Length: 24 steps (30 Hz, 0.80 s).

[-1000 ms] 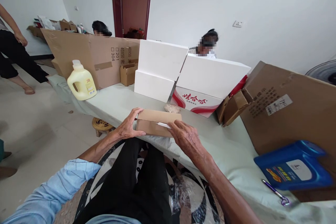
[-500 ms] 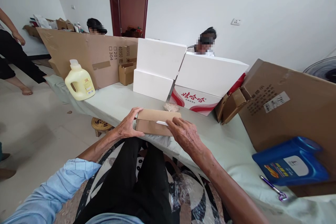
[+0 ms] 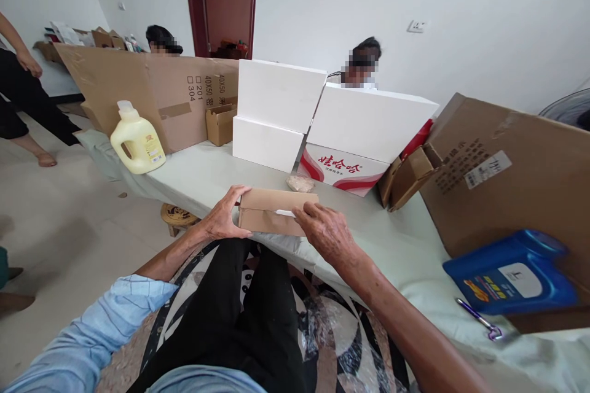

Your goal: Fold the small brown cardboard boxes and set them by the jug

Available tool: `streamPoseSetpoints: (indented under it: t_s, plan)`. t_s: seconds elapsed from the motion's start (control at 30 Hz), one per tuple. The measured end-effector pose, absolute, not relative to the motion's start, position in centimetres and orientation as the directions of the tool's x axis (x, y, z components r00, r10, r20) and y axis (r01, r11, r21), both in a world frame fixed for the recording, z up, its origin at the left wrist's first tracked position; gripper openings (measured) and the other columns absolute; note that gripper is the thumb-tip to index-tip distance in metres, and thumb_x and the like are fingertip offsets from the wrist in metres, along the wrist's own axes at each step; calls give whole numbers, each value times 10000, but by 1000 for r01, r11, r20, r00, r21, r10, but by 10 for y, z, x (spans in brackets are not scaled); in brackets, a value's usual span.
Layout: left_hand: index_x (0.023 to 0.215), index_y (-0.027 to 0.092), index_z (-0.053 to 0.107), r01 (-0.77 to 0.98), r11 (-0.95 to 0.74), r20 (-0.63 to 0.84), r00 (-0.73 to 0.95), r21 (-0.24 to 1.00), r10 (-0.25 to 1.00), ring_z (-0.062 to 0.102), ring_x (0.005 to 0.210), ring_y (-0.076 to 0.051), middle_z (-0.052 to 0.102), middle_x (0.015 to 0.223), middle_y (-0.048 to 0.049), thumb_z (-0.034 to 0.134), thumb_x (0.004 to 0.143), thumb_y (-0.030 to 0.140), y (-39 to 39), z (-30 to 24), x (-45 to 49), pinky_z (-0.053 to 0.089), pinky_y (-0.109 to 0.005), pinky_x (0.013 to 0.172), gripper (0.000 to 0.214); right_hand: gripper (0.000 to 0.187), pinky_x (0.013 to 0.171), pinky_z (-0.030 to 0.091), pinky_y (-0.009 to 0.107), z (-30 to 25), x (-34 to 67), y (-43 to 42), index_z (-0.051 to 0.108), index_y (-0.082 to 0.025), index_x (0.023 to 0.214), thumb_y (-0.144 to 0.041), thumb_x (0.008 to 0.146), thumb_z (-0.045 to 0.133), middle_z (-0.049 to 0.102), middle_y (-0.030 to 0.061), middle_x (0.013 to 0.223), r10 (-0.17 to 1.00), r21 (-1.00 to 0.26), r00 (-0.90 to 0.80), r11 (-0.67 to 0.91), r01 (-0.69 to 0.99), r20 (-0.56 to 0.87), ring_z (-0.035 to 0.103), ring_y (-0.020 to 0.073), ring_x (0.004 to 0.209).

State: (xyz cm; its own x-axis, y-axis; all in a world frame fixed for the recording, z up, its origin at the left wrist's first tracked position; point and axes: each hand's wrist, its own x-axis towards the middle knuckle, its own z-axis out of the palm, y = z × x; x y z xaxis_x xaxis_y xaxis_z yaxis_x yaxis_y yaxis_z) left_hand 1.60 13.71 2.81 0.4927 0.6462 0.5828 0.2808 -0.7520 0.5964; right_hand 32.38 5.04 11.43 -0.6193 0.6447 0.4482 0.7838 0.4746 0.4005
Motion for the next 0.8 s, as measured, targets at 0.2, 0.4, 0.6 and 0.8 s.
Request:
streamPoseSetpoints:
  t_s: [0.2, 0.4, 0.6, 0.8]
  plan:
    - [1614, 268, 385, 287, -760, 584, 504, 583, 637, 523, 1465, -419, 493, 1551, -156, 1017, 590, 316, 135, 29, 16, 536, -599, 1194, 1204, 264, 608, 202, 366, 115, 328, 49, 707, -213, 1016, -174, 1136, 476, 651, 59, 823, 688, 359, -609, 495, 791, 395, 588, 187, 743]
    - [1616, 267, 393, 306, -775, 590, 513, 553, 624, 522, 1467, -421, 508, 1546, -152, 1012, 592, 335, 135, 28, 18, 512, -602, 1220, 1198, 285, 613, 183, 378, 122, 343, 44, 686, -213, 954, -152, 1119, 462, 651, 62, 829, 729, 394, -591, 459, 797, 345, 576, 186, 721]
    - [1584, 253, 409, 314, -791, 610, 510, 525, 607, 546, 1435, -412, 525, 1518, -157, 1009, 590, 330, 135, 31, 14, 512, -595, 1213, 1164, 285, 607, 173, 369, 129, 389, 45, 715, -216, 975, -67, 1041, 480, 679, 73, 851, 808, 421, -520, 384, 822, 278, 581, 201, 726]
    - [1552, 249, 395, 310, -745, 576, 485, 590, 658, 559, 1451, -406, 506, 1543, -167, 995, 626, 338, 133, 31, 9, 523, -577, 1199, 1107, 360, 678, 413, 341, 107, 446, 33, 758, -230, 1174, -426, 1160, 455, 759, 104, 1012, 770, 152, -383, 357, 921, 510, 698, 247, 867]
